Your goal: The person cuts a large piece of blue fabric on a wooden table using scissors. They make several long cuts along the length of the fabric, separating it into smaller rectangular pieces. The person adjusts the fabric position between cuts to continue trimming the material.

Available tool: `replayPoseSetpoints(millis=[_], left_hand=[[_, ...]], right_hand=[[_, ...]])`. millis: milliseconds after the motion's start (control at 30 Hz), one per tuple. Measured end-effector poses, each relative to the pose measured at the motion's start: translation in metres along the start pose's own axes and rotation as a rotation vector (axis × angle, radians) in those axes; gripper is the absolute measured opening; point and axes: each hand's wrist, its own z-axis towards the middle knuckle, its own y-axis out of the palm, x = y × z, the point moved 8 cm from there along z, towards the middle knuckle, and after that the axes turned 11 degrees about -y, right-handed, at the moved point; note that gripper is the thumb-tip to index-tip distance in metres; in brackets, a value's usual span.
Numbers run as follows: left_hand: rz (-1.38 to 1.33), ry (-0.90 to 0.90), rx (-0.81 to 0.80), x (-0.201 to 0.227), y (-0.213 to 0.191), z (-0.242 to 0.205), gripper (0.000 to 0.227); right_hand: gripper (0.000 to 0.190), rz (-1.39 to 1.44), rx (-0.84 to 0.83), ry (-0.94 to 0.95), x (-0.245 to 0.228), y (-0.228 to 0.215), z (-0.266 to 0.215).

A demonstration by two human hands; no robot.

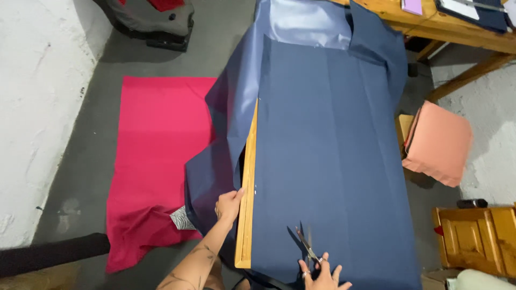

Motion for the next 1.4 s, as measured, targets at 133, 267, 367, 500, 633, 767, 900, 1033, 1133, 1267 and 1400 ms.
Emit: replayPoseSetpoints(millis=[133,267,367,500,633,767,900,1033,1133,1267,1400], left_hand=[[-0.018,0.025,0.008,-0.032,0.013,0.017,0.047],[0.047,0.091,-0.036,-0.042,0.011,0.011,0.051],[0.098,0.112,-0.049,-0.055,0.019,0.018,0.052],[0.178,0.197,-0.019,-0.053,0.024,0.025,0.051],[0.283,0.333,-0.044,-0.028,0.015,0.031,0.052],[0.344,0.430,-0.121,-0.023,0.011,0.039,0.050],[0.451,0.421,-0.185,-0.035,0.013,0.045,0.047],[0.502,0.470,-0.194,-0.045,0.023,0.049,0.052],[0.508,0.460,-0.257,-0.039,0.019,0.047,0.052],[0.530,0.432,-0.293,-0.038,0.026,0.050,0.043],[0.593,0.424,-0.297,-0.028,0.020,0.035,0.040]], right_hand=[[0.060,0.059,0.273,-0.154,0.000,-0.028,0.006],[0.068,0.201,0.229,-0.153,-0.017,-0.072,0.037],[0.098,0.331,0.230,-0.247,-0.035,-0.077,0.067],[0.109,0.255,0.072,-0.113,-0.054,-0.086,0.047],[0.109,0.216,0.077,-0.052,-0.056,-0.073,0.031],[0.110,0.166,0.041,0.038,-0.047,-0.053,0.010],[0.111,0.068,0.180,0.010,-0.029,-0.026,0.003],[0.109,0.147,-0.029,0.016,-0.039,-0.043,0.001],[0.067,0.236,0.056,0.137,-0.051,-0.068,0.006],[0.058,0.187,0.231,-0.077,-0.086,-0.097,0.035],[0.036,0.516,0.096,-0.217,-0.146,-0.105,0.067]])
